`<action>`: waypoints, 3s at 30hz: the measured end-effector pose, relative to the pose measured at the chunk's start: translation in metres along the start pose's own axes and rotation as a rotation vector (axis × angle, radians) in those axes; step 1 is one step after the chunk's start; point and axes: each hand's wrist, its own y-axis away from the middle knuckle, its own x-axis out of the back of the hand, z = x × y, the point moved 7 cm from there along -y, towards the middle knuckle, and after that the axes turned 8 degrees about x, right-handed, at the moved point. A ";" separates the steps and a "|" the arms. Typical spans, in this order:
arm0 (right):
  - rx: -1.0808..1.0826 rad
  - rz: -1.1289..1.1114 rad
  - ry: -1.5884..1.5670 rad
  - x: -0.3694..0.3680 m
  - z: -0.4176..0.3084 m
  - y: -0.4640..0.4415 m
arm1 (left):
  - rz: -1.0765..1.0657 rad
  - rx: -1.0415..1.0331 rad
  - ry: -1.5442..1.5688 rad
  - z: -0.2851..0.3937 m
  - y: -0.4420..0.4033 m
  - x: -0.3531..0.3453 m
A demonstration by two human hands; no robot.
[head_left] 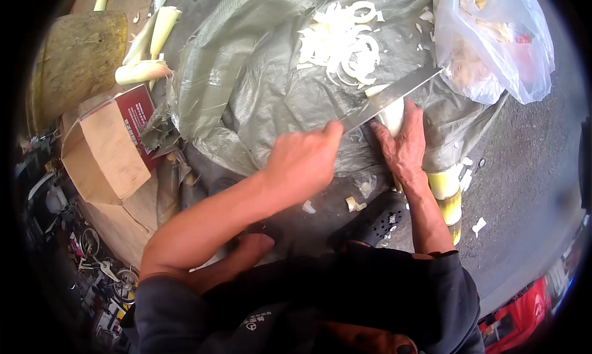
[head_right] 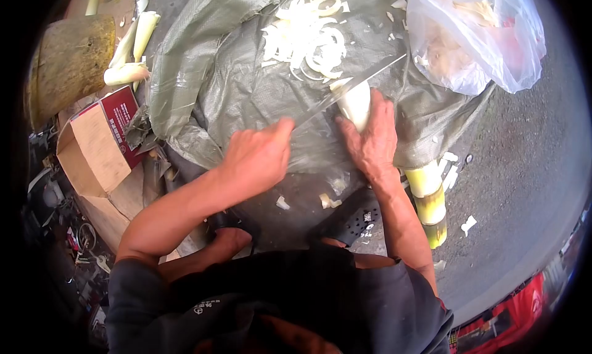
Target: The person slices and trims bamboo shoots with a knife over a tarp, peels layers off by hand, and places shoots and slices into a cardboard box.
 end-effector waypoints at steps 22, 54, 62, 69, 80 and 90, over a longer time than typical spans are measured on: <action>-0.068 0.050 0.075 0.009 0.005 0.006 | -0.026 0.041 0.004 -0.025 0.051 0.026; -0.148 -0.026 -0.229 0.016 0.018 -0.004 | 0.064 0.061 0.076 -0.009 -0.019 -0.001; -0.022 0.054 0.019 0.008 0.014 0.002 | -0.034 0.021 -0.003 -0.013 0.059 0.031; -0.042 0.046 0.030 0.007 0.012 0.005 | -0.044 0.019 0.009 -0.014 0.052 0.011; -0.056 0.034 0.026 0.003 0.015 0.002 | 0.075 -0.053 -0.033 0.030 0.006 -0.011; -0.051 0.094 0.050 0.000 0.013 0.007 | 0.020 -0.034 -0.086 0.027 0.017 0.008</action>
